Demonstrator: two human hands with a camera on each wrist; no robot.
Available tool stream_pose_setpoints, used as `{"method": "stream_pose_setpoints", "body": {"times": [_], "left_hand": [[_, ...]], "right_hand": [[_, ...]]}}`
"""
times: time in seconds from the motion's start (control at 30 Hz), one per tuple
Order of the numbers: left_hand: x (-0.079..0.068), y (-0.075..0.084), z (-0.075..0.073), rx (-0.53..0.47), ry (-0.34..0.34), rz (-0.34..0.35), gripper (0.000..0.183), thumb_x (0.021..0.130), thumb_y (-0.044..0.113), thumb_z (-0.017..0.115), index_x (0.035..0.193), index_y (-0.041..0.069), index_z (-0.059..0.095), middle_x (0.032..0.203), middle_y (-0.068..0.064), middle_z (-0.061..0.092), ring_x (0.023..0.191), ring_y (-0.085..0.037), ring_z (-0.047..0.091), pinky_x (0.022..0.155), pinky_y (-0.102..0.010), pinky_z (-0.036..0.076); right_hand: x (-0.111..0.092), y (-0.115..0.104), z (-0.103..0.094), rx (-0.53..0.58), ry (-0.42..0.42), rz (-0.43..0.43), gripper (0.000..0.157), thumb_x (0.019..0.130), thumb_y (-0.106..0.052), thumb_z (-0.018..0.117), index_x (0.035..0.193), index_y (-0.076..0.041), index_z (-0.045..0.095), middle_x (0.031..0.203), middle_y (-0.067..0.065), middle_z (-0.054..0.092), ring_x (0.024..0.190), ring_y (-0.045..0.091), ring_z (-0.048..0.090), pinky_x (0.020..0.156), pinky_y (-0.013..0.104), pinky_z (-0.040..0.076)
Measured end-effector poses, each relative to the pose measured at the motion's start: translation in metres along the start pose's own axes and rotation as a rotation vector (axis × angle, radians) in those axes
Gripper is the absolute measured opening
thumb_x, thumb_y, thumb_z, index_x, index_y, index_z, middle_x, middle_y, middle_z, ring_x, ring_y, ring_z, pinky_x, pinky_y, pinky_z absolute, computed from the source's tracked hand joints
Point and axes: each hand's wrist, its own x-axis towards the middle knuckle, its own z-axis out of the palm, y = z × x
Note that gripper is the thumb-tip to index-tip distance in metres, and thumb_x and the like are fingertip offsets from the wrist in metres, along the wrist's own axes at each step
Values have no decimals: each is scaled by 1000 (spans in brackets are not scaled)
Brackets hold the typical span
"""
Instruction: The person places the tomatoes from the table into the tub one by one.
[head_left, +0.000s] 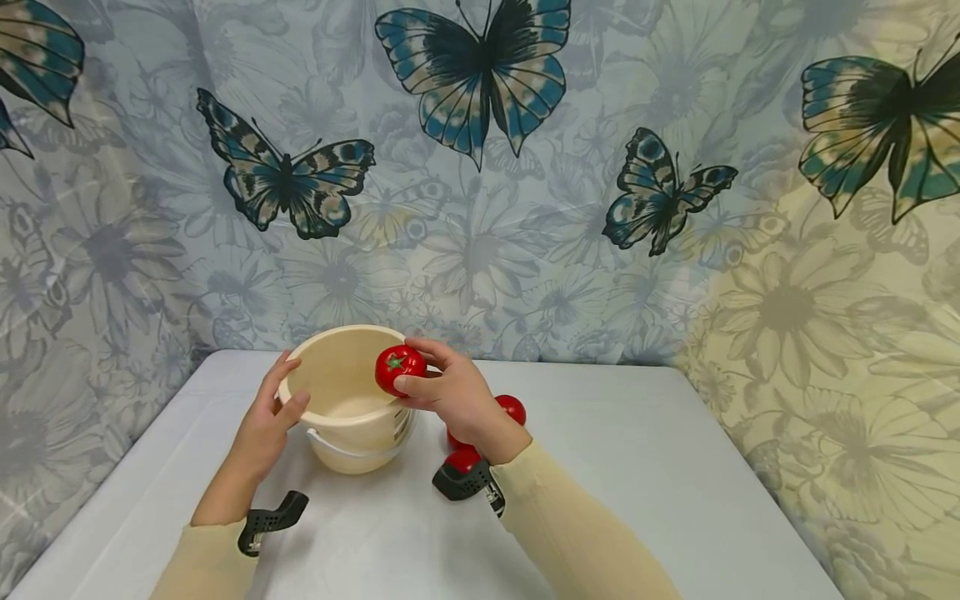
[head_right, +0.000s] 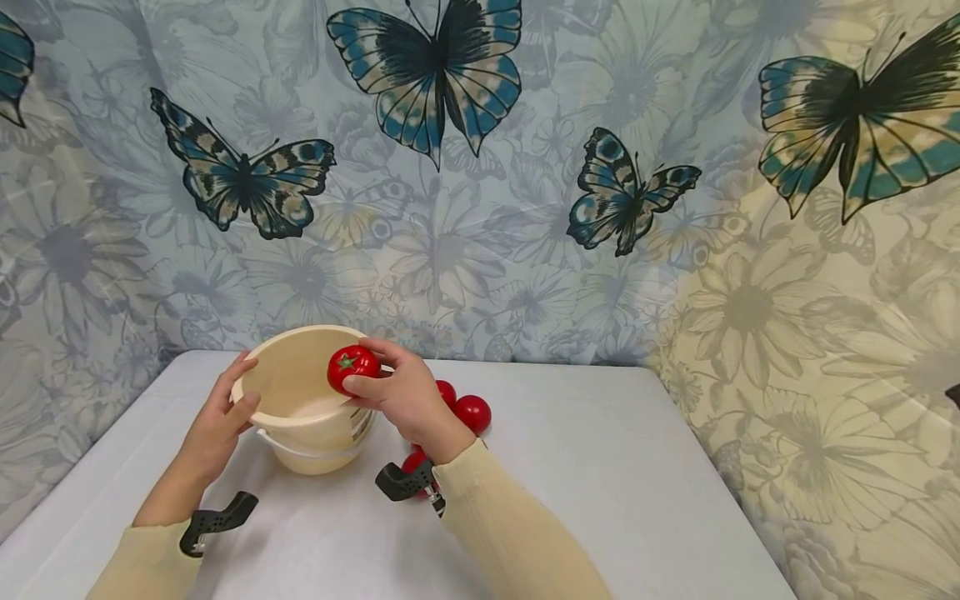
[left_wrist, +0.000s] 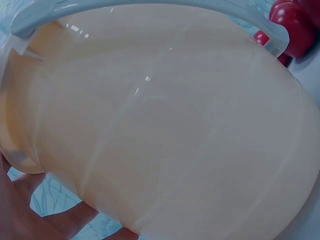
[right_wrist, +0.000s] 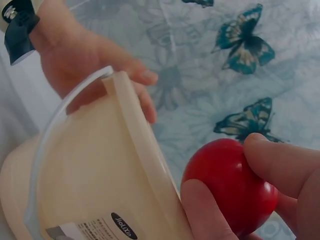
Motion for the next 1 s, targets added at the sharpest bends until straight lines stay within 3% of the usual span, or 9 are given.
{"method": "stream_pose_setpoints", "body": {"times": [0.17,0.3,0.57,1.0], "left_hand": [[1,1,0,19,-1,-14,56,103,7,49,154,2,26,165,-12,0,139,-54,20,86,-9,42],[1,2,0,17,-3,-22,57,103,7,49,155,3,25,165,-12,-1,139,-54,18,86,-9,41],[2,0,0,39,5,-29,56,103,9,49,154,3,25,165,-11,0,141,-53,17,88,-9,41],[2,1,1,65,10,-35,57,103,10,51,154,5,26,165,-13,2,141,-52,19,88,-9,39]], "right_hand": [[3,2,6,-85,15,-5,58,85,-7,80,138,-23,60,134,3,53,111,25,61,78,43,57],[4,3,9,-66,26,3,59,85,-6,79,138,-23,60,133,3,55,112,25,61,78,42,57],[-1,4,5,-162,-19,-1,60,87,-8,78,142,-24,58,147,4,49,137,19,42,84,34,55],[-1,4,5,-142,-19,-7,60,86,-7,78,141,-25,59,148,0,47,137,20,42,82,36,56]]}}
